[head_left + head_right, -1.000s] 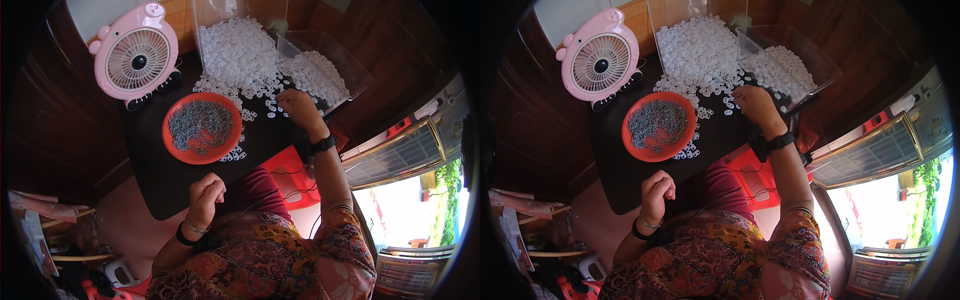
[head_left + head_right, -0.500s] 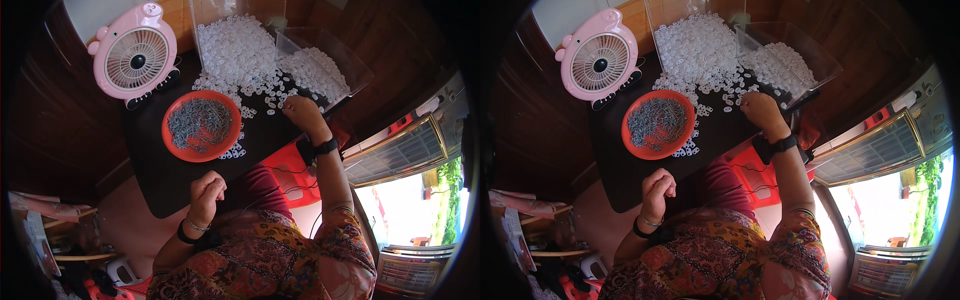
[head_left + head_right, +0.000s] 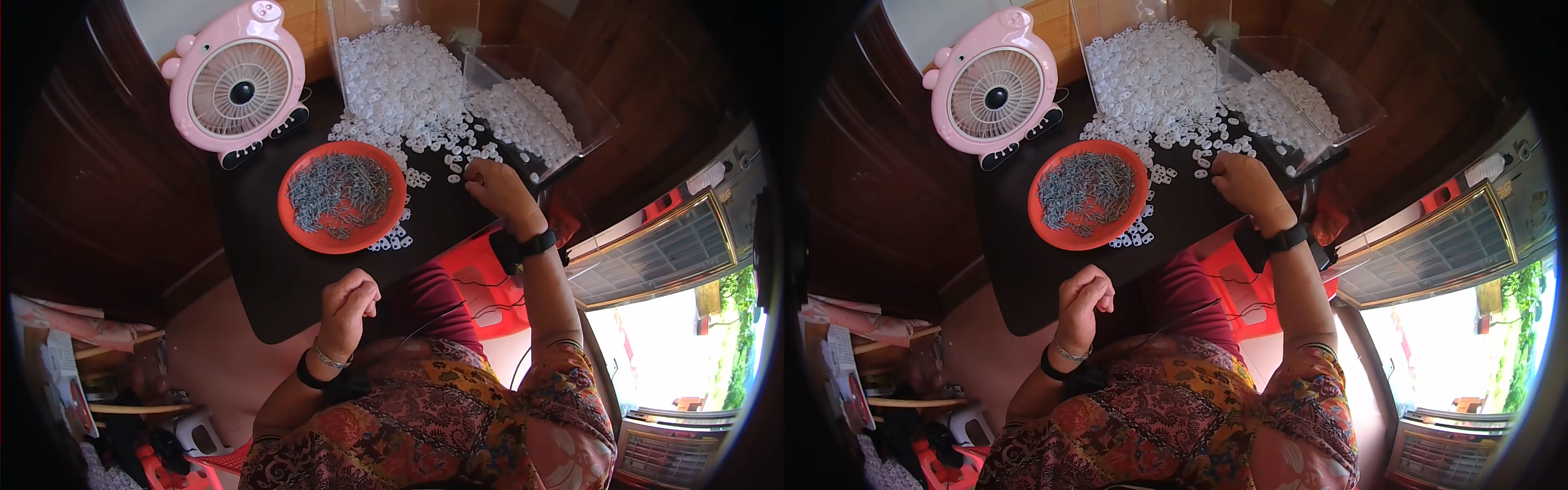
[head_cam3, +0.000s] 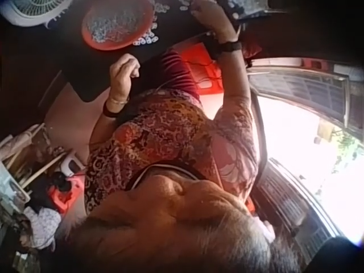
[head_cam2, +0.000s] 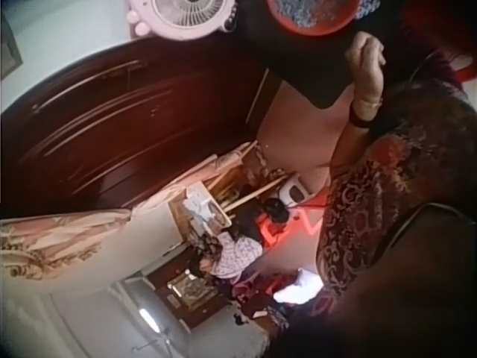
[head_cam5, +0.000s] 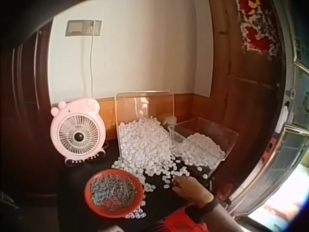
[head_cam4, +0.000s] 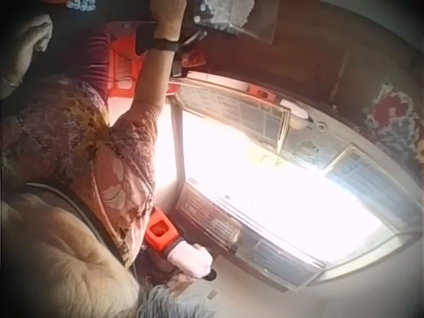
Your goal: Assembling small white plastic components by hand.
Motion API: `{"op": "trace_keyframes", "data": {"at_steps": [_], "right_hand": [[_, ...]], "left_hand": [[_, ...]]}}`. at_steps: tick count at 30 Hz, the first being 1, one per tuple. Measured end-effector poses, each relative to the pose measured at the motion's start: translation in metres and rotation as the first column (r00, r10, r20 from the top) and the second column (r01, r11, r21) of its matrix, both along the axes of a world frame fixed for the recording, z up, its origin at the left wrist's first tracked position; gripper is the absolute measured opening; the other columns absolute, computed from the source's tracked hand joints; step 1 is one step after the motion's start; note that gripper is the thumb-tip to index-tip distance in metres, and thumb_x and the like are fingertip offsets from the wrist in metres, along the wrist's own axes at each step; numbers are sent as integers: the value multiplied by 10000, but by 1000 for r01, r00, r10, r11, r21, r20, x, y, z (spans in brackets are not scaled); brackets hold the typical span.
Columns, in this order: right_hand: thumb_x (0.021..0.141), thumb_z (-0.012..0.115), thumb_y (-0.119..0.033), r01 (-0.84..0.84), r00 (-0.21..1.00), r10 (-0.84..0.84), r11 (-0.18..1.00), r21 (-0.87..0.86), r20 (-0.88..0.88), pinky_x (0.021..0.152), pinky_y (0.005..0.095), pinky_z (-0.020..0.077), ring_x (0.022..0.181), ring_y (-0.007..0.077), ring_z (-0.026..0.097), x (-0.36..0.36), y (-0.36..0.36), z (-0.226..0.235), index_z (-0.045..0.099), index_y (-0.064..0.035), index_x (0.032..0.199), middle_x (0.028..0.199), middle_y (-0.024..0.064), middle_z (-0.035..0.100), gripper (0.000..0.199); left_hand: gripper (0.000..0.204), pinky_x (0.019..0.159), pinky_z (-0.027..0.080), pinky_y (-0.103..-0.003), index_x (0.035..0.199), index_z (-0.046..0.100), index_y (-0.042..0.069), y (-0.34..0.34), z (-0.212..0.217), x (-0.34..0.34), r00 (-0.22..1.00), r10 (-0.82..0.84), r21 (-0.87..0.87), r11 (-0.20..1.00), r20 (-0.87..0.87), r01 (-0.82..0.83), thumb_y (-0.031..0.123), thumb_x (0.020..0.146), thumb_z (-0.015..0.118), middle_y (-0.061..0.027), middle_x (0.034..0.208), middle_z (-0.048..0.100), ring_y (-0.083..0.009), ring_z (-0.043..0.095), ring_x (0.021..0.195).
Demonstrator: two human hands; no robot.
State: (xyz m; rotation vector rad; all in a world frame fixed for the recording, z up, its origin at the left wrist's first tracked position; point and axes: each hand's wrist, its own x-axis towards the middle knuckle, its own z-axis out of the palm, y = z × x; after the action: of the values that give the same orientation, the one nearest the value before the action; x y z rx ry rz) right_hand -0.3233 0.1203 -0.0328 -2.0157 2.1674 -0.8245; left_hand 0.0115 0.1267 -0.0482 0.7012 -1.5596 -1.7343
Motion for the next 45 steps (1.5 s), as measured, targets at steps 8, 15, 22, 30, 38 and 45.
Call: {"op": "trace_keyframes", "data": {"at_steps": [8, 15, 22, 30, 38, 45], "right_hand": [[765, 615, -101, -18, 973, 16, 1000, 4, 228, 678, 326, 502, 715, 232, 636, 55, 16, 13, 667, -29, 883, 784, 121, 655, 147], [845, 635, 31, -242, 162, 332, 926, -289, 929, 729, 233, 516, 823, 99, 634, 161, 32, 8, 639, 7, 929, 860, 25, 648, 87], [807, 679, 7, -226, 587, 483, 868, -441, 649, 633, 264, 504, 730, 155, 633, 190, 30, -9, 656, 10, 920, 775, 78, 621, 116], [794, 687, 13, -304, 617, 428, 903, -302, 661, 662, 273, 481, 757, 157, 616, 189, 33, -2, 658, -5, 918, 852, 77, 630, 128], [724, 729, -25, -418, 772, 502, 863, -284, 390, 579, 315, 499, 689, 232, 626, 198, 22, 21, 651, -41, 847, 773, 82, 615, 146], [708, 716, -26, -558, 754, 579, 814, -162, 311, 609, 332, 493, 708, 250, 617, 203, 6, 47, 648, -43, 821, 760, 75, 607, 134]], "left_hand": [[172, 507, 347, -195, 771, 519, 36, 0, -2, -2, 998, 63, 38, 997, -12, -63, 137, 891, 449, -5, 617, 479, -69, 455, 547], [264, 488, 338, -199, 913, 538, 17, -4, 6, -6, 997, 68, 41, 997, -38, -66, 247, 926, 410, -17, 627, 506, -76, 472, 541], [250, 509, 346, -201, 878, 531, 13, -5, 4, 4, 978, 130, 133, 985, -164, -108, 233, 936, 425, -24, 640, 522, -77, 472, 555], [248, 512, 349, -202, 816, 522, 29, -10, 2, 13, 983, 133, 65, 990, -123, -126, 223, 946, 439, -14, 636, 516, -71, 465, 551], [292, 517, 348, -210, 811, 528, 5, -11, 3, 30, 985, 171, -71, 983, -24, -172, 252, 949, 458, -18, 620, 512, -61, 446, 560], [263, 511, 356, -212, 808, 522, 13, -13, 0, 42, 985, 159, -4, 987, -64, -160, 229, 947, 461, -18, 626, 516, -71, 454, 552]]}}
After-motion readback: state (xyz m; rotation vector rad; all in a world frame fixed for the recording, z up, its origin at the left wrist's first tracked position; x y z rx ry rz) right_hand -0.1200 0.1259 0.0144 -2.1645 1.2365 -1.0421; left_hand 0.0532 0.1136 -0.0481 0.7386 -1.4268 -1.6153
